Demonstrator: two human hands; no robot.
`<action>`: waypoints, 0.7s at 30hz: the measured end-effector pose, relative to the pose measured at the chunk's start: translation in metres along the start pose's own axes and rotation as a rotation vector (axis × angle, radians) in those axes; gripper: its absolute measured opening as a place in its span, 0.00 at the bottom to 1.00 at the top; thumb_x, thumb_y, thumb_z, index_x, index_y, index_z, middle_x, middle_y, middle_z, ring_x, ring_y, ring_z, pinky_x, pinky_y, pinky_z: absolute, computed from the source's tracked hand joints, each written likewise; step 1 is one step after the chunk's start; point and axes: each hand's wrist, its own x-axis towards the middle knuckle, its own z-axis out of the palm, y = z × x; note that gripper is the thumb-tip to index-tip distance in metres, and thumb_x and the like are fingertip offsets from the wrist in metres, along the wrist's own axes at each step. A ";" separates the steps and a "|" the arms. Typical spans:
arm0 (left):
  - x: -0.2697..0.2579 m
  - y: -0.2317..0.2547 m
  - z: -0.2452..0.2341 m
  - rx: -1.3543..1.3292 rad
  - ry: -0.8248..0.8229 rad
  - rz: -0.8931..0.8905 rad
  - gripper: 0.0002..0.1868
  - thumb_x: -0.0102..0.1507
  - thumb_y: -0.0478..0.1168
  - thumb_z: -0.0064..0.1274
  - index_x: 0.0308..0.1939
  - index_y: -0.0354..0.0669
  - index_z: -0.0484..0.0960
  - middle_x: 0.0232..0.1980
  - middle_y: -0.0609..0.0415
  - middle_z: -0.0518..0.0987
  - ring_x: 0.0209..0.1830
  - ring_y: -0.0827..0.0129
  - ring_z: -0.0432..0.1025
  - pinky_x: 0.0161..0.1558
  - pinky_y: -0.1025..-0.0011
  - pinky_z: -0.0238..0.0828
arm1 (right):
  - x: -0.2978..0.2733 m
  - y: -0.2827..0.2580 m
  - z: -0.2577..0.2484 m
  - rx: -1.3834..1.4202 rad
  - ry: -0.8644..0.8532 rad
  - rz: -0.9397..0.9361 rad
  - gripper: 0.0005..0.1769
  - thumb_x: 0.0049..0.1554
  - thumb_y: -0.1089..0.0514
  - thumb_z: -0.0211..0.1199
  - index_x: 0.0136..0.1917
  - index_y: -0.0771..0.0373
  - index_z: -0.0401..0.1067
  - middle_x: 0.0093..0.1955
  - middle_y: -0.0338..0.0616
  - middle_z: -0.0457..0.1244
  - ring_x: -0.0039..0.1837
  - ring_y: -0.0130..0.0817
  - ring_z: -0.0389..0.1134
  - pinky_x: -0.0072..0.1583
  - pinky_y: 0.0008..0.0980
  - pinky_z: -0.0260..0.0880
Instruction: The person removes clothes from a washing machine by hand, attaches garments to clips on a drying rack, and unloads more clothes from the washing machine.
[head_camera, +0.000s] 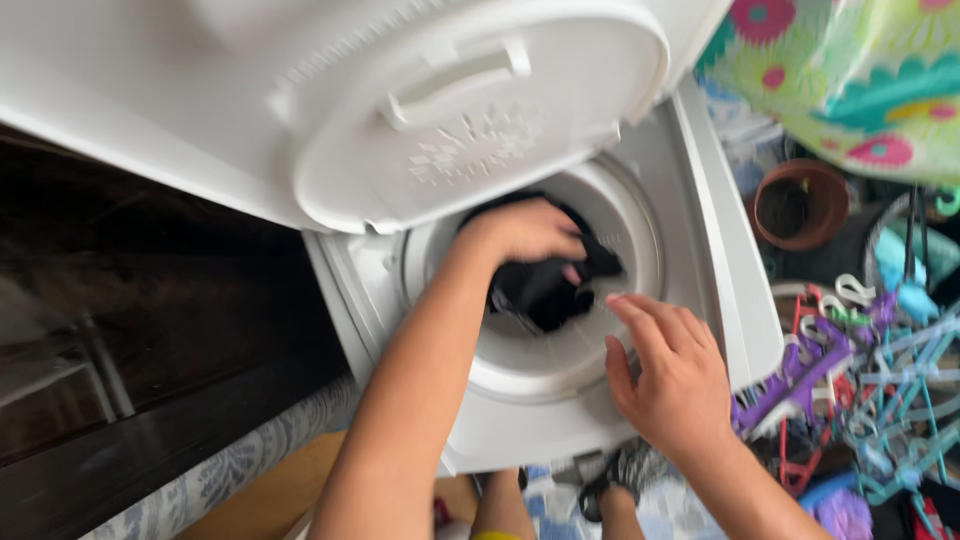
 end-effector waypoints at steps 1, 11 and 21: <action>-0.018 0.012 0.004 0.005 0.015 0.004 0.23 0.58 0.48 0.57 0.53 0.39 0.88 0.54 0.40 0.90 0.53 0.59 0.83 0.54 0.68 0.76 | 0.003 -0.004 -0.001 0.047 0.012 0.052 0.29 0.48 0.62 0.68 0.63 0.68 0.72 0.60 0.58 0.66 0.63 0.54 0.66 0.62 0.46 0.67; -0.107 0.039 0.000 -0.029 0.319 0.108 0.15 0.58 0.41 0.66 0.46 0.39 0.87 0.41 0.55 0.86 0.41 0.74 0.77 0.48 0.74 0.73 | 0.012 0.020 0.002 0.207 0.143 0.243 0.03 0.62 0.64 0.69 0.51 0.64 0.78 0.37 0.46 0.67 0.36 0.37 0.69 0.41 0.31 0.67; -0.114 0.042 0.000 0.030 0.362 0.128 0.15 0.54 0.36 0.67 0.45 0.45 0.89 0.43 0.54 0.89 0.45 0.73 0.82 0.53 0.75 0.75 | -0.025 0.037 -0.017 0.037 0.144 0.094 0.21 0.47 0.72 0.69 0.54 0.61 0.79 0.41 0.43 0.63 0.41 0.37 0.68 0.45 0.33 0.68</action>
